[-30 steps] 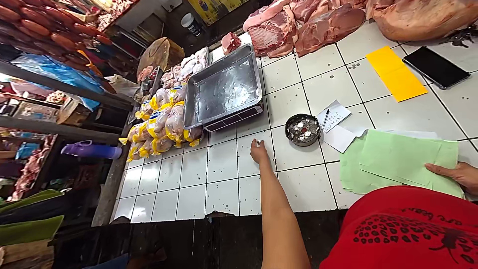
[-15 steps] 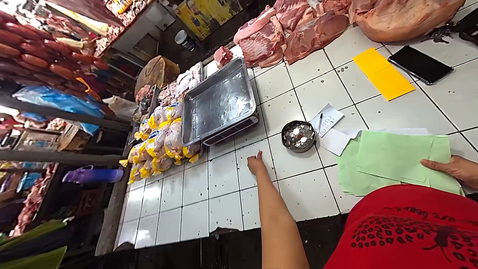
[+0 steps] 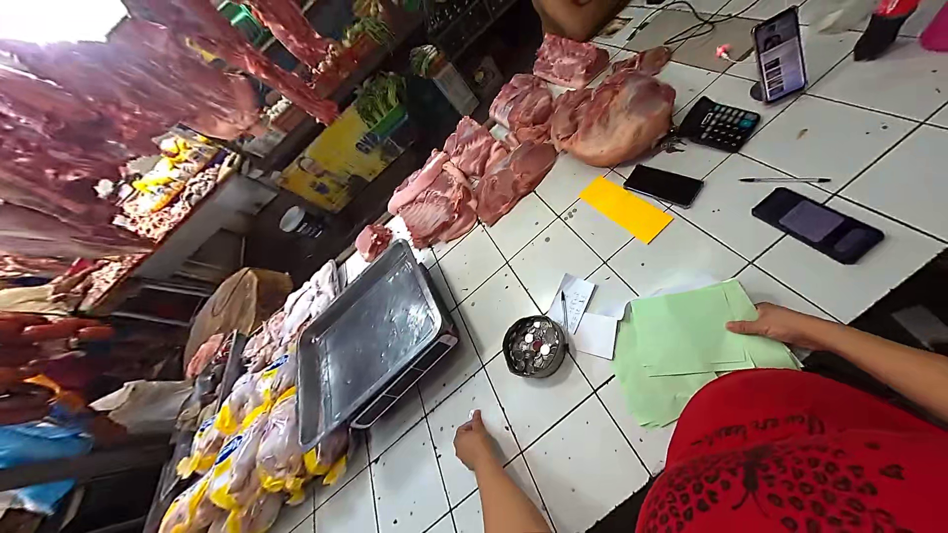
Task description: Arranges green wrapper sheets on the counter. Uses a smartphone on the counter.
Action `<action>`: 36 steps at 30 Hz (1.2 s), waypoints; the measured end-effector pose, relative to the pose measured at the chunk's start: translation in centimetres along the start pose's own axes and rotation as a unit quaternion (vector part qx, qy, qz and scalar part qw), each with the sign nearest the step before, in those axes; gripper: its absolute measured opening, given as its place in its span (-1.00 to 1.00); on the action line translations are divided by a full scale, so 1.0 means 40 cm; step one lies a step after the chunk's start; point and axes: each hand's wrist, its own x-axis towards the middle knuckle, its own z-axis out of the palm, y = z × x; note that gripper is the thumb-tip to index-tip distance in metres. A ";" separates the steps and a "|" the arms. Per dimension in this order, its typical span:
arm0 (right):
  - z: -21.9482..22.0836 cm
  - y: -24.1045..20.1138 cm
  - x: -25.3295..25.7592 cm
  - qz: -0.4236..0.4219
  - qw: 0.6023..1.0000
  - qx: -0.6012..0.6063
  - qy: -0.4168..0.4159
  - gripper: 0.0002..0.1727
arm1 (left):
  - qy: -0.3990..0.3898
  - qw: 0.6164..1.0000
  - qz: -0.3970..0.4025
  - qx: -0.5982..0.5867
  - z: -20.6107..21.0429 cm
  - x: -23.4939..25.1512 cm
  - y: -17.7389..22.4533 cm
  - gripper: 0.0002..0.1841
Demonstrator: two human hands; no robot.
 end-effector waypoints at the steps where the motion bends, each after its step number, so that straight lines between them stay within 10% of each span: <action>1: 0.001 -0.003 -0.002 0.001 1.000 0.002 0.000 -0.55 | -0.009 1.000 -0.002 0.007 -0.003 0.004 0.003 -0.52; 8: -0.003 0.005 0.017 0.005 1.000 0.001 -0.013 -0.54 | 0.016 0.994 0.048 -0.096 0.000 0.027 -0.007 -0.34; 15: 0.000 0.001 0.010 0.012 1.000 -0.015 0.009 -0.56 | -0.037 0.990 0.128 -0.048 -0.023 0.036 -0.008 -0.56; 31: 0.029 -0.039 -0.026 0.029 0.999 -0.016 0.031 -0.51 | -0.109 0.992 0.010 0.057 -0.051 0.018 0.018 -0.45; 34: 0.027 -0.040 -0.028 0.025 0.999 -0.013 0.033 -0.52 | -0.085 0.965 0.014 -0.249 -0.033 0.001 0.051 -0.57; 36: 0.028 -0.041 -0.031 0.024 0.999 -0.013 0.034 -0.52 | -0.165 0.836 -0.029 -0.522 -0.043 -0.048 0.112 -0.65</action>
